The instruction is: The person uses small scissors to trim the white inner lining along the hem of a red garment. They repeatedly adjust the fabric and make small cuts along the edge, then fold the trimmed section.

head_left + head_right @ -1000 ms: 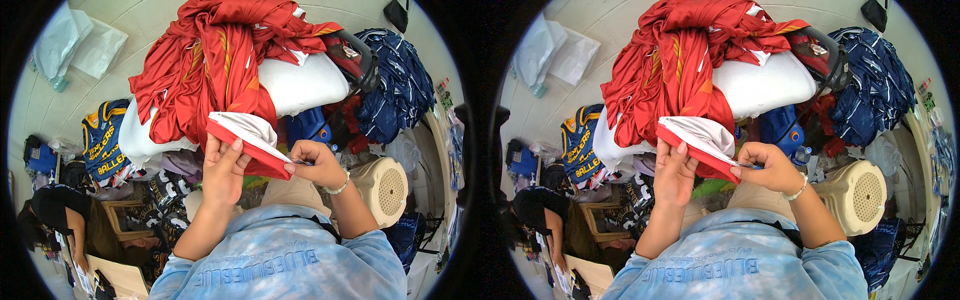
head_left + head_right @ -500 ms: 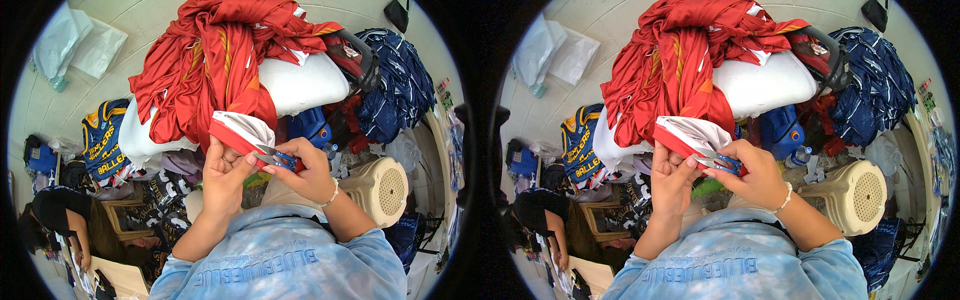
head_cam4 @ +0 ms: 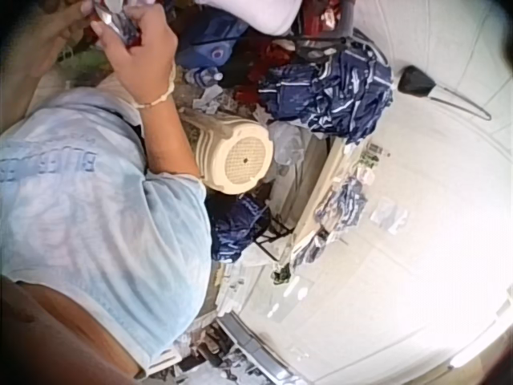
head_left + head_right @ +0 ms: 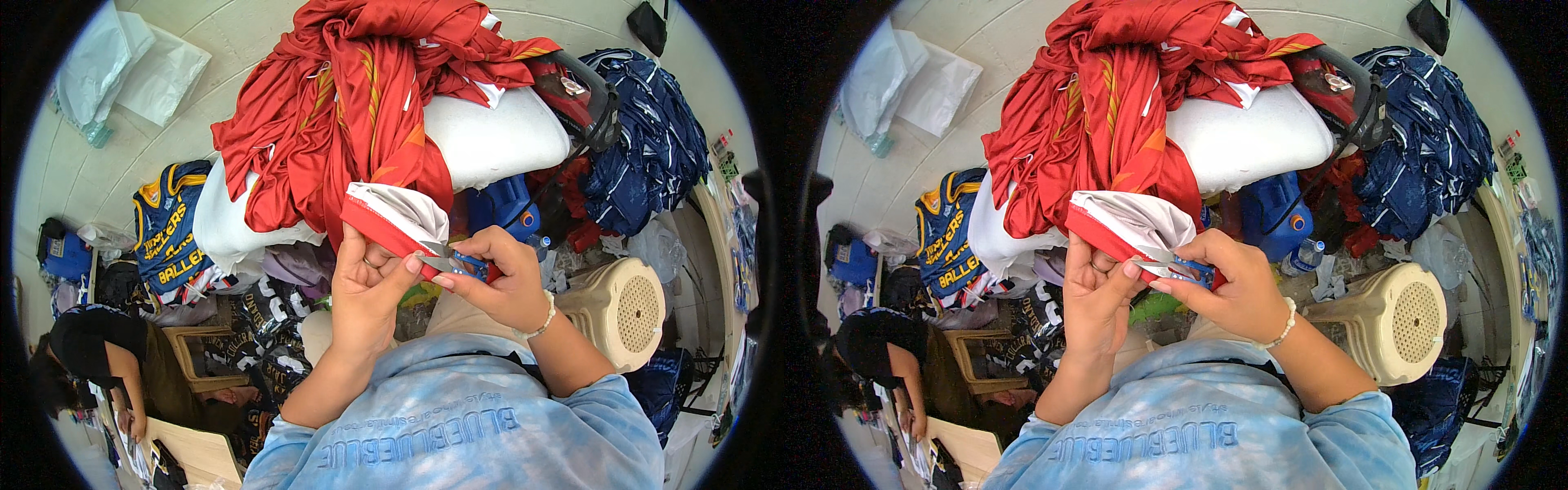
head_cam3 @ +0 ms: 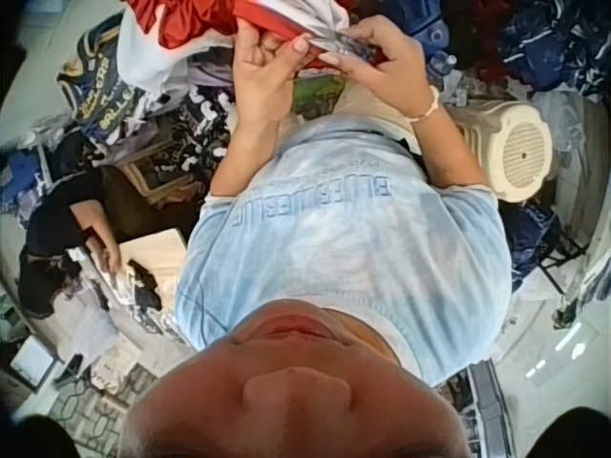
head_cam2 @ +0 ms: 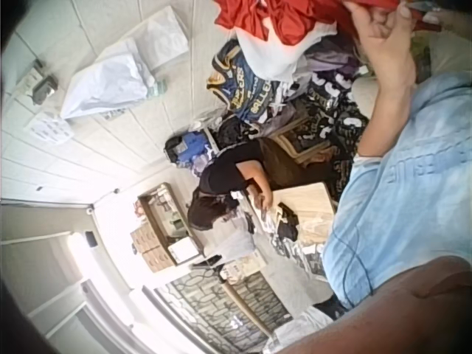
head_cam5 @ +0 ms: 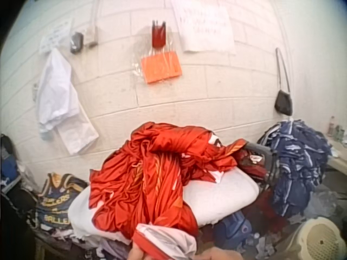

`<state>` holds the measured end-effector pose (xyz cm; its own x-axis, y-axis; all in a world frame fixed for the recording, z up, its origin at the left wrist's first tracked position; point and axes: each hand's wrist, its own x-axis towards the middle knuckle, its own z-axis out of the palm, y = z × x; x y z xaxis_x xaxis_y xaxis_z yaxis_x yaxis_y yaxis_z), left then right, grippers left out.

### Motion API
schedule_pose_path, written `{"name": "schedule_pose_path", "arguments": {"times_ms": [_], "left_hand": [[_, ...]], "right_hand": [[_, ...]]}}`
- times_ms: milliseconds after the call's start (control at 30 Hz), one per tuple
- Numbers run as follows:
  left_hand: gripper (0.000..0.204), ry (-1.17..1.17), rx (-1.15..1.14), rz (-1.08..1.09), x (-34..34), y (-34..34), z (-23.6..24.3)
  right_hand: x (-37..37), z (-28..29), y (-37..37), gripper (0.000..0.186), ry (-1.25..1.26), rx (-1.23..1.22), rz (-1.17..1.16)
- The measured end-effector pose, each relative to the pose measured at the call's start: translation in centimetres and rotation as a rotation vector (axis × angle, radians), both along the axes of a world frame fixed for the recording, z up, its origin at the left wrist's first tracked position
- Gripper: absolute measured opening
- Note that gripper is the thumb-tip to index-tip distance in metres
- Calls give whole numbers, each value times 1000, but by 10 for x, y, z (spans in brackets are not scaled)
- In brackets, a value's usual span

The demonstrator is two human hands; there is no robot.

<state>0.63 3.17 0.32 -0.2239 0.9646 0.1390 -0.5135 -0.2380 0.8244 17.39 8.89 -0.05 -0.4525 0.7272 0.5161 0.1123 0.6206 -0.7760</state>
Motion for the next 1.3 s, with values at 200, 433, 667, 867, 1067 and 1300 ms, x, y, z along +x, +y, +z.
{"name": "schedule_pose_path", "arguments": {"times_ms": [200, 433, 667, 867, 1067, 1300], "left_hand": [[72, -6, -3, -17, 0, -2, 1], [69, -1, -12, -16, 1, -2, 0], [60, -27, -21, 54, 0, 6, -4], [59, -46, -11, -16, -4, 4, -3], [61, -37, -13, -9, -1, 1, 1], [64, -46, -27, -4, 1, -3, 2]], "right_hand": [[0, 0, 0, 29, -3, 14, -1], [-1, -6, 1, 25, 51, -238, 55], [-4, -13, 5, 22, 103, -441, 199], [0, -11, 3, 25, 224, -388, 144], [-1, -5, 1, 29, 23, -49, 2], [-2, 0, -2, 31, -39, 41, -12]]}}
